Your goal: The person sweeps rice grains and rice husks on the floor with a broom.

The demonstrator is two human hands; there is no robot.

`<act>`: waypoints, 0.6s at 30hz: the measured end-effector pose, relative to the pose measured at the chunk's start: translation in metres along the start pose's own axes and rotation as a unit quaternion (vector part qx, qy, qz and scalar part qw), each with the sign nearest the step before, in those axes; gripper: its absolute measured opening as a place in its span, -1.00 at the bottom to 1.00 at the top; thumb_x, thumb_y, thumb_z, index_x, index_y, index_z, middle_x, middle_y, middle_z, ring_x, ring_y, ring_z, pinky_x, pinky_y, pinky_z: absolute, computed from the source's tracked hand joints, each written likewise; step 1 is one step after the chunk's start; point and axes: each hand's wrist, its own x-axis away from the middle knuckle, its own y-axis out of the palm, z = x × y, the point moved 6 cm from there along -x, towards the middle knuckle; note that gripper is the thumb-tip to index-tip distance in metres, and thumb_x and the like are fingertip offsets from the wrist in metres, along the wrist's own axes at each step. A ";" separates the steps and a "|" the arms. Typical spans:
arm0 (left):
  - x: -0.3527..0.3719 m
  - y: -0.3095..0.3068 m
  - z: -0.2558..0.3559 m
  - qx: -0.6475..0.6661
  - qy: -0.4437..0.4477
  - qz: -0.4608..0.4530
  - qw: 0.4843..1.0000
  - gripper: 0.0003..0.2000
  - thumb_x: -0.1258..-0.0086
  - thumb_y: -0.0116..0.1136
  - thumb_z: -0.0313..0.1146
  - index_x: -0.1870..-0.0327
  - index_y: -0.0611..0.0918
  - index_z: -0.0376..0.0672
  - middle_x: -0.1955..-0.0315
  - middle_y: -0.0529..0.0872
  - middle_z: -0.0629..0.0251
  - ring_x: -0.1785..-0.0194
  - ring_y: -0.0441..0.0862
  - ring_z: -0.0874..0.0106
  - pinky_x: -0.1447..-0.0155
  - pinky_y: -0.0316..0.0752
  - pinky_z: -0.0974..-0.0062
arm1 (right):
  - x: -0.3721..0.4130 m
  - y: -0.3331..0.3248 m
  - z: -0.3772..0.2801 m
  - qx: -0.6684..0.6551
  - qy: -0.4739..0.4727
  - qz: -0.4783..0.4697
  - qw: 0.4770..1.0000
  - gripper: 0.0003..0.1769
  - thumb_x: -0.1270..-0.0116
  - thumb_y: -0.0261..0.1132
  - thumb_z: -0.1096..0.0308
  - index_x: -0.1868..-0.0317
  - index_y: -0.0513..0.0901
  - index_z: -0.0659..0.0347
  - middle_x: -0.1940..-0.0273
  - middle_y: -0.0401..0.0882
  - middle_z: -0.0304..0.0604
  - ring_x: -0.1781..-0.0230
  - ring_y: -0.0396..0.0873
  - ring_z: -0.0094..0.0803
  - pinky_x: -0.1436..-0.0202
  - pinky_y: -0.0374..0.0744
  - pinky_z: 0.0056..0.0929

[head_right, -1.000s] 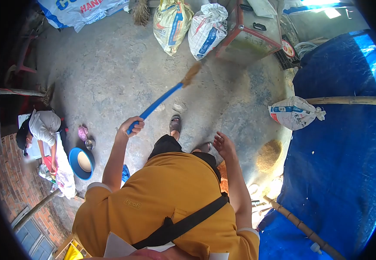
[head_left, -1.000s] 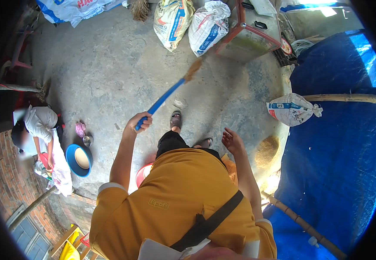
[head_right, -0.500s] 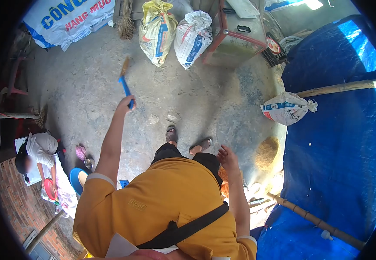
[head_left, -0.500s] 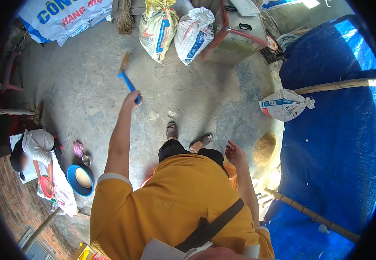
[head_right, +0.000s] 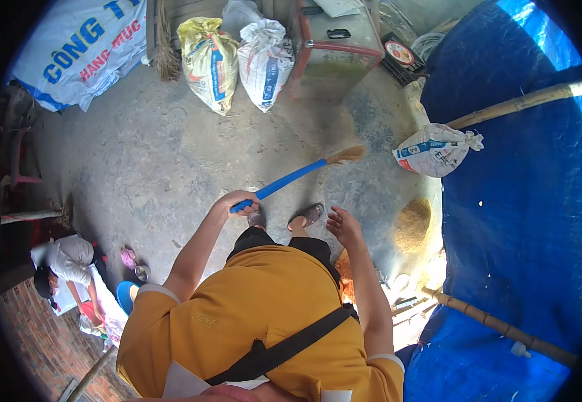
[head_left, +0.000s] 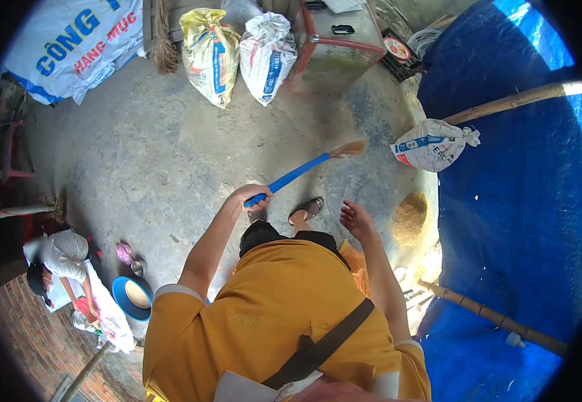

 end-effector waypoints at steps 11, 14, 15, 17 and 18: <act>-0.103 0.016 0.108 -0.152 0.112 0.233 0.954 -0.91 0.02 -0.09 -0.46 0.64 0.31 -0.20 0.80 0.34 0.34 0.79 0.30 0.53 0.78 0.21 0.62 | 0.001 -0.100 -0.044 -0.087 -0.030 0.063 0.994 -0.76 -0.04 0.07 0.33 0.25 0.40 0.23 0.50 0.40 -0.20 0.53 0.38 -0.47 0.45 0.44 -0.55; -0.170 0.036 0.099 -0.123 0.086 0.212 0.966 -0.90 0.03 -0.08 -0.46 0.65 0.31 -0.20 0.80 0.35 0.34 0.78 0.33 0.50 0.75 0.26 0.58 | 0.002 -0.127 -0.038 -0.114 -0.004 0.085 0.990 -0.79 -0.05 0.09 0.35 0.27 0.42 0.22 0.51 0.39 -0.23 0.56 0.37 -0.50 0.48 0.44 -0.60; -0.175 0.057 0.086 -0.148 0.081 0.200 0.965 -0.90 0.04 -0.07 -0.45 0.65 0.31 -0.21 0.80 0.35 0.34 0.77 0.35 0.49 0.74 0.27 0.58 | 0.003 -0.132 -0.040 -0.117 -0.004 0.087 0.989 -0.79 -0.05 0.09 0.35 0.27 0.42 0.22 0.51 0.39 -0.23 0.56 0.37 -0.50 0.48 0.44 -0.60; -0.184 0.086 0.044 -0.224 0.058 0.184 0.955 -0.90 0.03 -0.07 -0.43 0.65 0.32 -0.21 0.80 0.36 0.34 0.75 0.37 0.48 0.74 0.28 0.59 | 0.005 -0.141 -0.044 -0.126 0.001 0.095 0.987 -0.81 -0.07 0.06 0.37 0.27 0.42 0.23 0.52 0.39 -0.22 0.56 0.37 -0.49 0.48 0.44 -0.60; -0.192 0.090 0.025 -0.274 0.039 0.180 0.944 -0.89 0.02 -0.07 -0.43 0.65 0.32 -0.21 0.80 0.36 0.34 0.75 0.38 0.49 0.74 0.27 0.60 | 0.004 -0.146 -0.045 -0.130 0.001 0.098 0.987 -0.81 -0.07 0.06 0.37 0.27 0.42 0.23 0.52 0.39 -0.22 0.56 0.37 -0.49 0.48 0.44 -0.60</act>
